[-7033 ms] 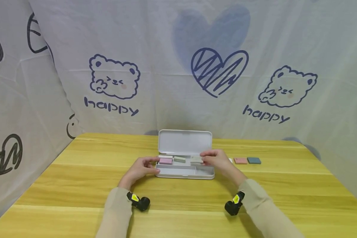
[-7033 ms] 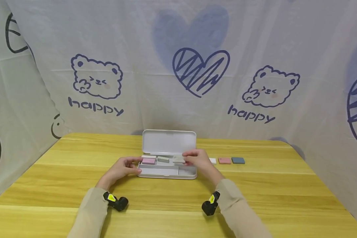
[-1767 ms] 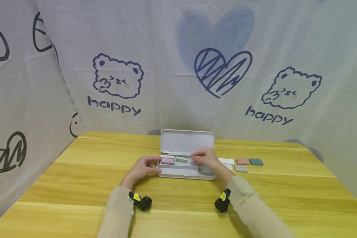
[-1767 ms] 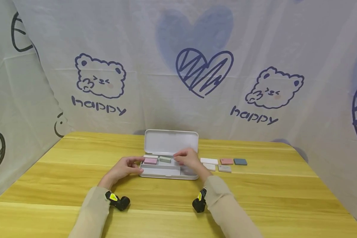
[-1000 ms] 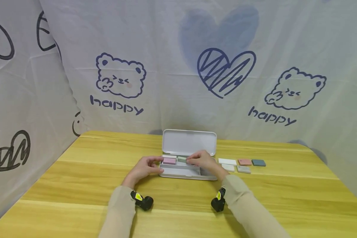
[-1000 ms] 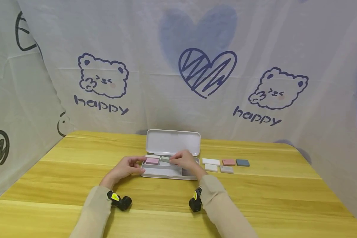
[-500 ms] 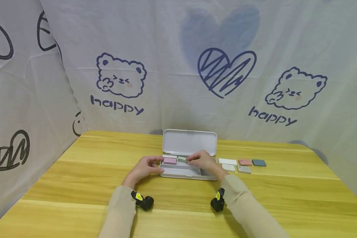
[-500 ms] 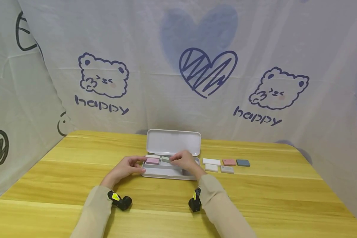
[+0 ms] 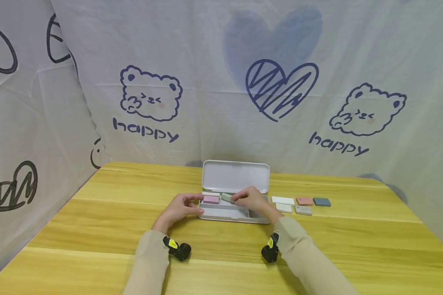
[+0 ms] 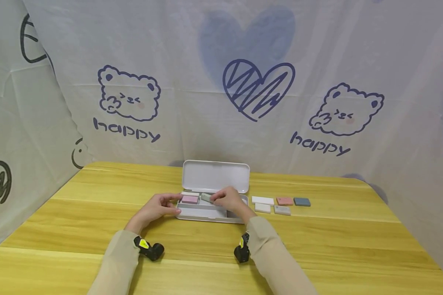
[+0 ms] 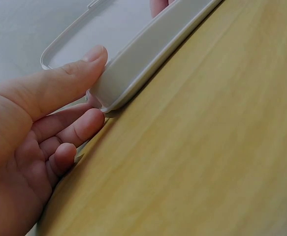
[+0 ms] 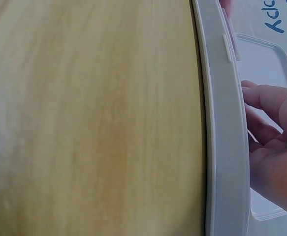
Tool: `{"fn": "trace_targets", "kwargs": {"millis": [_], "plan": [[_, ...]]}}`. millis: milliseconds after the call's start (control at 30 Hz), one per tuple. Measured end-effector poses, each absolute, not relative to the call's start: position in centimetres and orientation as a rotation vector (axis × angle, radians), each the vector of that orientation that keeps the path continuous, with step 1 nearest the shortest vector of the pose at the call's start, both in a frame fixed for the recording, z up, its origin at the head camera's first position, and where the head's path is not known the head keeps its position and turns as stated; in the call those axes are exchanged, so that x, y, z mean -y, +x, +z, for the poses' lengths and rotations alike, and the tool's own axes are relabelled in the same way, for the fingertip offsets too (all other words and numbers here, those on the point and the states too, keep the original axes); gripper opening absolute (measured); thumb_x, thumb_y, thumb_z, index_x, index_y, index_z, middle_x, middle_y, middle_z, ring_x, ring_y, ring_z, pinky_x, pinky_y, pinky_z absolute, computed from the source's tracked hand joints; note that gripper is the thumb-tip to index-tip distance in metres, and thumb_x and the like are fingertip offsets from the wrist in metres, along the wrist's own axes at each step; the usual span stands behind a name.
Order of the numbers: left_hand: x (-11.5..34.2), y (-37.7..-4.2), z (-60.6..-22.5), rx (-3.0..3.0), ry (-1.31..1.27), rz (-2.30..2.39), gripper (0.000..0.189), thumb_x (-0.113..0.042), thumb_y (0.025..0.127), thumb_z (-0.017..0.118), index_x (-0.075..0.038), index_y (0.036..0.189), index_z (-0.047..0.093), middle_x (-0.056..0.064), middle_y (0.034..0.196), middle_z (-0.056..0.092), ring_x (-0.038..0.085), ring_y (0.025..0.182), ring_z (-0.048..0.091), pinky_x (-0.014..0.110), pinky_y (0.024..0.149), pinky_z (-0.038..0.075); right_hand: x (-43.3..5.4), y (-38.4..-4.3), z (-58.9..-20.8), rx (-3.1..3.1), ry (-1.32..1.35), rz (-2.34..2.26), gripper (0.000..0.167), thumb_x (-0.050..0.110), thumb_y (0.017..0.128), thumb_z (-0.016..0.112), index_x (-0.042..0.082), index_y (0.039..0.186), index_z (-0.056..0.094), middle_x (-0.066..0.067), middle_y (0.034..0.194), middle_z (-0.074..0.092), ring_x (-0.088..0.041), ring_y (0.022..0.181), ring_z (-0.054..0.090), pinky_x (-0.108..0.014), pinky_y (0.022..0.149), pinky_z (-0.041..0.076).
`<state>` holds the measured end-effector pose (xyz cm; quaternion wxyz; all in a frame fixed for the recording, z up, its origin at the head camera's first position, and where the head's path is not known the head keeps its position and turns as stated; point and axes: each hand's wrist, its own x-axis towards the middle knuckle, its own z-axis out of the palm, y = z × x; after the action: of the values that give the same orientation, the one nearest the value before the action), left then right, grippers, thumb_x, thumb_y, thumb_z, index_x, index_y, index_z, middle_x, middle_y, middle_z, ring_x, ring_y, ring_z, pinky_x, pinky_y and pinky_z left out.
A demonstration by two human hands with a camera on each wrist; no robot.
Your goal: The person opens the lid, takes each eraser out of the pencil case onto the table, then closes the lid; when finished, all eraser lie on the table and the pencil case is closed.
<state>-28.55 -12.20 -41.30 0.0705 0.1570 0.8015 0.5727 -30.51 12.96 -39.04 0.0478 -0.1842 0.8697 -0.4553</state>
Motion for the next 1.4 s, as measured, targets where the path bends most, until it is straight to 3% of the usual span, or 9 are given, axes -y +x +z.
{"fn": "trace_targets", "kwargs": {"millis": [367,700,1067,1400], "plan": [[12.0,-28.6,-41.3,-2.401,0.469,1.729,0.048,-0.007,0.074,0.071,0.004,0.117,0.055,0.006,0.083,0.055,0.015,0.070,0.045,0.023,0.057,0.038,-13.2,-30.4,-39.2,-2.616,-0.531,-1.512,0.019,-0.007,0.073,0.065,-0.011,0.092,0.065,-0.017,0.088,0.065,-0.007,0.072,0.056,-0.021,0.062,0.046],[12.1,-28.6,-41.2,-2.393,0.461,1.733,0.048,-0.006,0.073,0.071,0.005,0.118,0.054,0.005,0.077,0.053,0.014,0.067,0.044,0.021,0.055,0.036,-13.5,-30.3,-39.0,-2.556,-0.315,-1.664,0.018,-0.005,0.075,0.066,-0.008,0.093,0.065,-0.012,0.086,0.065,-0.010,0.069,0.056,-0.028,0.063,0.049],[11.8,-27.2,-39.4,-2.369,0.485,1.742,0.046,0.002,0.076,0.067,0.012,0.117,0.051,0.008,0.076,0.052,0.016,0.067,0.043,0.022,0.055,0.036,-14.7,-29.9,-39.0,-2.343,-0.321,-1.898,0.023,-0.012,0.075,0.061,-0.018,0.097,0.057,-0.012,0.082,0.065,-0.008,0.065,0.058,-0.027,0.064,0.050],[12.1,-28.3,-41.0,-2.404,0.486,1.728,0.049,-0.006,0.074,0.071,0.006,0.118,0.054,0.006,0.079,0.054,0.014,0.067,0.044,0.021,0.054,0.036,-16.5,-29.4,-39.1,-2.253,-0.260,-1.994,0.024,-0.011,0.078,0.057,-0.020,0.101,0.055,-0.009,0.081,0.064,-0.012,0.067,0.060,-0.028,0.066,0.050]]}}
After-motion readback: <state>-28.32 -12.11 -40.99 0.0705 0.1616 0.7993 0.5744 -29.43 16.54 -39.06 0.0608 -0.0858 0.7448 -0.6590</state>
